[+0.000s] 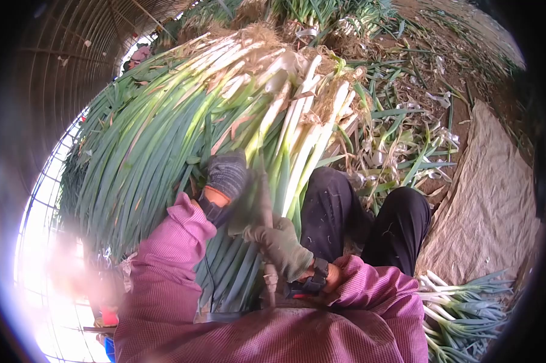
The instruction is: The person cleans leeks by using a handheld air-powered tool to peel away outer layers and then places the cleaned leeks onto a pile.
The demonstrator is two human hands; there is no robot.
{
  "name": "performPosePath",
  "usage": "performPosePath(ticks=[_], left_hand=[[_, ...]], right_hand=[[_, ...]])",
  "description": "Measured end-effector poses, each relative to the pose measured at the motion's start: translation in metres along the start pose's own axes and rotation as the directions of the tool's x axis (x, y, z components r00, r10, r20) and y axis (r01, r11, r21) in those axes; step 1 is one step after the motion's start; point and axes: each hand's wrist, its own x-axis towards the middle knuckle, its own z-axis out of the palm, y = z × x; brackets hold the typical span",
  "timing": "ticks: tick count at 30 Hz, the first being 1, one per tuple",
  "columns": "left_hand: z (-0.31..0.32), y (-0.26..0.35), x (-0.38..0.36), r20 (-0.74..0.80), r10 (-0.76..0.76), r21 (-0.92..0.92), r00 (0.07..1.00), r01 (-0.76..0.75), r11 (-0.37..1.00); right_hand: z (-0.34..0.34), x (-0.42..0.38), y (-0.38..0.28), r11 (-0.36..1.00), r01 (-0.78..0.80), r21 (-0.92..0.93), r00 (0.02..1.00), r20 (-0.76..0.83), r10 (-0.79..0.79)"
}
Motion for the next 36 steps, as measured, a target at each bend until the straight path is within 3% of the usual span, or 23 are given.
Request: performPosePath(ticks=[2,3,5,8,12,16,19,20,21,22,24,27,28,31,32,34,36], left_hand=[[0.002,-0.002,-0.019,-0.057,0.037,-0.032,0.998,-0.039,0.999],[0.002,-0.001,-0.024,-0.102,0.060,-0.050,0.993,-0.065,0.997],[-0.003,0.004,-0.034,0.070,-0.058,-0.059,0.996,0.063,0.996],[0.016,-0.001,-0.056,0.014,-0.090,0.059,0.996,0.089,0.994],[-0.009,0.005,-0.090,-0.047,-0.217,-0.074,0.975,0.214,0.974],[0.009,0.000,-0.119,-0.145,-0.338,-0.007,0.930,0.341,0.940],[0.003,-0.014,-0.118,-0.001,-0.255,-0.183,0.967,0.251,0.951],[0.005,-0.021,-0.117,-0.069,-0.174,-0.278,0.982,0.149,0.949],[0.002,-0.025,-0.114,0.011,-0.203,-0.364,0.979,0.193,0.911],[0.007,-0.029,-0.112,0.038,-0.234,-0.362,0.972,0.232,0.903],[0.025,-0.046,-0.108,0.006,-0.186,-0.472,0.982,0.167,0.865],[0.005,-0.035,-0.104,-0.090,-0.146,-0.448,0.985,0.091,0.890],[0.006,-0.032,-0.104,-0.166,-0.102,-0.355,0.981,0.037,0.934],[0.007,-0.012,-0.098,-0.138,-0.086,0.050,0.987,0.093,0.994],[0.004,-0.008,-0.095,-0.109,-0.096,0.072,0.989,0.104,0.992],[0.001,-0.005,-0.092,-0.045,-0.119,0.122,0.992,0.124,0.985],[0.020,-0.013,-0.088,0.029,-0.154,0.020,0.988,0.153,0.988]], right_hand=[[0.001,-0.009,-0.015,0.999,-0.048,0.007,0.999,0.012,0.048],[0.001,-0.004,-0.007,0.999,0.008,0.037,1.000,0.013,-0.009],[-0.003,0.006,0.003,0.994,0.044,-0.096,0.997,-0.063,-0.050],[-0.004,0.004,0.002,0.997,0.003,-0.082,1.000,-0.021,-0.005],[0.005,0.003,0.019,0.998,0.062,-0.006,0.997,-0.041,-0.062],[0.006,0.008,0.039,0.997,0.072,-0.011,0.995,-0.071,-0.073],[0.020,-0.015,0.039,0.999,0.050,-0.019,0.998,-0.043,-0.050],[0.022,-0.026,0.031,0.992,-0.115,-0.050,0.993,-0.001,0.115],[0.028,-0.045,0.022,0.984,-0.179,0.017,0.983,0.045,0.178],[0.029,-0.042,0.035,0.985,-0.175,-0.003,0.983,0.051,0.174],[0.032,-0.036,0.045,0.989,-0.142,-0.036,0.989,0.037,0.143],[0.035,-0.028,0.044,0.996,-0.056,-0.062,0.997,-0.050,0.053],[0.036,-0.029,0.042,0.999,-0.044,0.016,0.997,-0.065,0.045],[0.030,-0.021,0.061,0.999,-0.001,-0.051,1.000,-0.018,0.000],[0.028,-0.023,0.061,0.985,-0.114,-0.131,0.993,-0.018,0.113],[0.030,-0.024,0.059,0.984,-0.121,-0.134,0.992,0.007,0.123],[0.032,-0.028,0.051,0.980,-0.171,-0.099,0.985,-0.003,0.172]])
